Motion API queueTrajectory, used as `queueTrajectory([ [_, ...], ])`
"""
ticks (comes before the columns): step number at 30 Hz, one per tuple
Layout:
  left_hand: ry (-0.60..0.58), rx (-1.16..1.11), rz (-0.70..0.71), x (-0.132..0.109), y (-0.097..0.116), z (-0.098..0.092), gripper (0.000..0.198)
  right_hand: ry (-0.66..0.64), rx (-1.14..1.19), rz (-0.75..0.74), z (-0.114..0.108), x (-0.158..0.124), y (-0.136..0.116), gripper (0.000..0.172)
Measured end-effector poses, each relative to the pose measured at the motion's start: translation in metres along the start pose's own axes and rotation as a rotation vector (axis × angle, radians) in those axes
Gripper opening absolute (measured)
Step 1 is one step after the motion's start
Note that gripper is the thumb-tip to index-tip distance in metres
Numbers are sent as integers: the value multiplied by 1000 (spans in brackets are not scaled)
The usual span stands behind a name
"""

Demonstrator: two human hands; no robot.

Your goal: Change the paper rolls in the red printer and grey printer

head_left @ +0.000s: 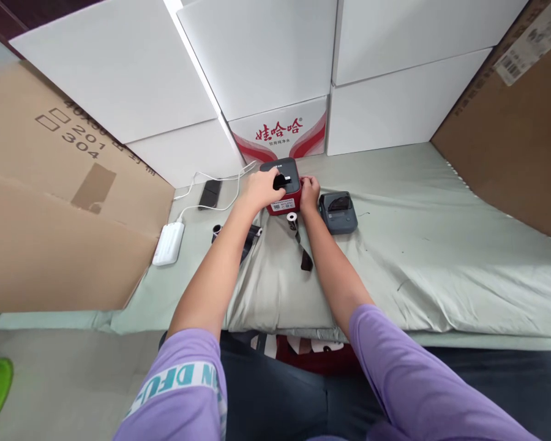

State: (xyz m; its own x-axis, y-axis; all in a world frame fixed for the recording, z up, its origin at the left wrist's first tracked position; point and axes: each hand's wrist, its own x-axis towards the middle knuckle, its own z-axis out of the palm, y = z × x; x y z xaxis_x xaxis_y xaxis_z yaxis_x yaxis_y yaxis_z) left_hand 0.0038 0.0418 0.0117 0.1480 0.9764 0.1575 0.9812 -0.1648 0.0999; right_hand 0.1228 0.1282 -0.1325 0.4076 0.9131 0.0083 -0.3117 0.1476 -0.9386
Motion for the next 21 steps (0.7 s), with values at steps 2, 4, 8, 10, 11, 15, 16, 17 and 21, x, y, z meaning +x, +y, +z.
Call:
queueTrajectory([
  [2, 15, -26, -13, -2, 3, 1, 44, 5, -4, -6, 2, -3, -8, 9],
  [4, 29, -57, -32, -4, 7, 2, 46, -22, 8, -72, 4, -8, -28, 11],
  [8, 14, -76, -61, -4, 13, 1, 50, -195, 44, -370, -17, -18, -93, 19],
  [10, -25, -67, -78, -5, 15, -2, 52, -212, 11, -500, -48, -19, -120, 21],
  [11, -38, -62, -88, -7, 17, -3, 54, -206, -21, -541, -68, -17, -127, 19],
  [15, 145, -100, -48, -32, 42, 1, 65, -143, -97, -384, -144, 1, -111, 27],
  [16, 233, -148, -7, -42, 53, 5, 65, -160, -73, -267, -154, 6, -100, 32],
  [17, 305, -223, 30, -51, 65, 12, 63, -175, -65, -170, -161, 12, -89, 37],
  [21, 266, -696, 53, -72, 110, 51, 60, -363, -110, -62, -160, 24, -61, 52],
])
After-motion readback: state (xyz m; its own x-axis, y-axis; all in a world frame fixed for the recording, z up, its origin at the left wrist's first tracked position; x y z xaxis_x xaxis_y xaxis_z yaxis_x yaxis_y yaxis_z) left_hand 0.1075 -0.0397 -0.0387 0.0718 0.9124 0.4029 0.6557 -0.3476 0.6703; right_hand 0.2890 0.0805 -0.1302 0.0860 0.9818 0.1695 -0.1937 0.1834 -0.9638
